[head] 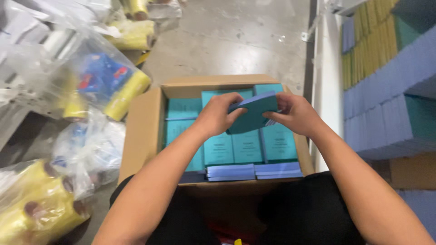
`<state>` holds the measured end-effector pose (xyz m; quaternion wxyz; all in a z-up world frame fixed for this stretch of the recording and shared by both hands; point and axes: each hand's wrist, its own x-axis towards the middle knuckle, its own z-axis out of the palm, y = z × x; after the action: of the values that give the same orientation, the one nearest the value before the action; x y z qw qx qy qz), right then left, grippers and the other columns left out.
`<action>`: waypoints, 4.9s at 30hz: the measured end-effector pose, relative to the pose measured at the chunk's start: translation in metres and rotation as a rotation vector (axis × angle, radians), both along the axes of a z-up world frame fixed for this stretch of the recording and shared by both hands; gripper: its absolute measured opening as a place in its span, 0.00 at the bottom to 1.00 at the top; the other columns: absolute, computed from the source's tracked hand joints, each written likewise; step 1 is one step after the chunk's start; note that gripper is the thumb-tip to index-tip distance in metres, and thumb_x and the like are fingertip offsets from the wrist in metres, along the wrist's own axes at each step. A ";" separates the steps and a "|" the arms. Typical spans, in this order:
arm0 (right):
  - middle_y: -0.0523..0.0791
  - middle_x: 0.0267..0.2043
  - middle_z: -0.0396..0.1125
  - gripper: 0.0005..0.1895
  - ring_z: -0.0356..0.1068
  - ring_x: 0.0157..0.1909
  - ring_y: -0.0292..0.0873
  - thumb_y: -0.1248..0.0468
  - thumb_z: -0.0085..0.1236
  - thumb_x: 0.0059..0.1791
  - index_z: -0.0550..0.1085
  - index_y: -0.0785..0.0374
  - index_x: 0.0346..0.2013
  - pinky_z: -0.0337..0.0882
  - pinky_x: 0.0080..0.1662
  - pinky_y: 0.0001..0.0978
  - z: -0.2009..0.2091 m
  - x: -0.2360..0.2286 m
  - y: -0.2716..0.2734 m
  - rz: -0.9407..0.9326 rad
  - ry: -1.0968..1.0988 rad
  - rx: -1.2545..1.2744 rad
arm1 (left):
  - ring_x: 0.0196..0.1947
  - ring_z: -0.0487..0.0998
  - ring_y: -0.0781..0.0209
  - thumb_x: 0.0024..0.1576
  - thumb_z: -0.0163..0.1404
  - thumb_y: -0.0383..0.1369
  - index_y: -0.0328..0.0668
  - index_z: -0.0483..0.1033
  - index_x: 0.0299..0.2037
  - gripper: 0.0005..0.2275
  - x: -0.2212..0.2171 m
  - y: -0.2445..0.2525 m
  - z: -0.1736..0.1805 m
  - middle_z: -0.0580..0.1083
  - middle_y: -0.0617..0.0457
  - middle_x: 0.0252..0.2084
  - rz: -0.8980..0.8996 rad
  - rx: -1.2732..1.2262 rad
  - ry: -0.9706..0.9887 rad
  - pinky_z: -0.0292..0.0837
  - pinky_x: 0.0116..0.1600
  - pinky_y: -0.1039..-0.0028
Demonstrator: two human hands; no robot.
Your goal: The person takes stacks of blue booklets from a large cardboard box and organizes them into a smaller cardboard box, placing blue strips between the stacks.
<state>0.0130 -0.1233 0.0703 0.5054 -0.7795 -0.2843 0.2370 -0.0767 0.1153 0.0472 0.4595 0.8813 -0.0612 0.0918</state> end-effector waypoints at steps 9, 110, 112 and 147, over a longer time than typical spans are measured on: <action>0.45 0.41 0.75 0.26 0.75 0.39 0.35 0.66 0.62 0.47 0.69 0.66 0.60 0.77 0.41 0.33 0.010 -0.024 0.073 0.037 0.059 -0.021 | 0.30 0.77 0.68 0.58 0.57 0.36 0.38 0.78 0.42 0.10 -0.051 0.055 0.010 0.81 0.51 0.32 0.164 -0.290 0.197 0.73 0.37 0.73; 0.48 0.59 0.69 0.27 0.66 0.60 0.49 0.67 0.50 0.48 0.70 0.56 0.63 0.65 0.56 0.44 -0.187 -0.066 0.188 0.435 -0.832 -0.745 | 0.44 0.79 0.51 0.50 0.52 0.29 0.45 0.82 0.30 0.04 -0.087 0.127 -0.185 0.77 0.51 0.37 0.053 0.886 0.096 0.78 0.42 0.62; 0.51 0.62 0.67 0.26 0.65 0.60 0.50 0.67 0.50 0.48 0.71 0.56 0.62 0.65 0.56 0.45 -0.183 -0.071 0.187 0.443 -0.905 -0.746 | 0.44 0.79 0.51 0.50 0.52 0.29 0.45 0.82 0.30 0.04 -0.086 0.126 -0.189 0.77 0.50 0.37 0.047 0.890 0.095 0.79 0.42 0.62; 0.47 0.67 0.61 0.18 0.53 0.73 0.49 0.54 0.62 0.45 0.78 0.47 0.50 0.43 0.71 0.60 -0.098 -0.052 0.144 0.426 -0.758 -0.670 | 0.56 0.77 0.42 0.51 0.49 0.19 0.48 0.78 0.55 0.22 -0.023 0.106 -0.104 0.77 0.41 0.53 0.037 0.459 0.521 0.73 0.59 0.58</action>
<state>-0.0386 0.0207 -0.0279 0.0327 -0.8537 -0.5071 0.1142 -0.0996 0.2216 -0.0569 0.2477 0.9565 0.0548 -0.1440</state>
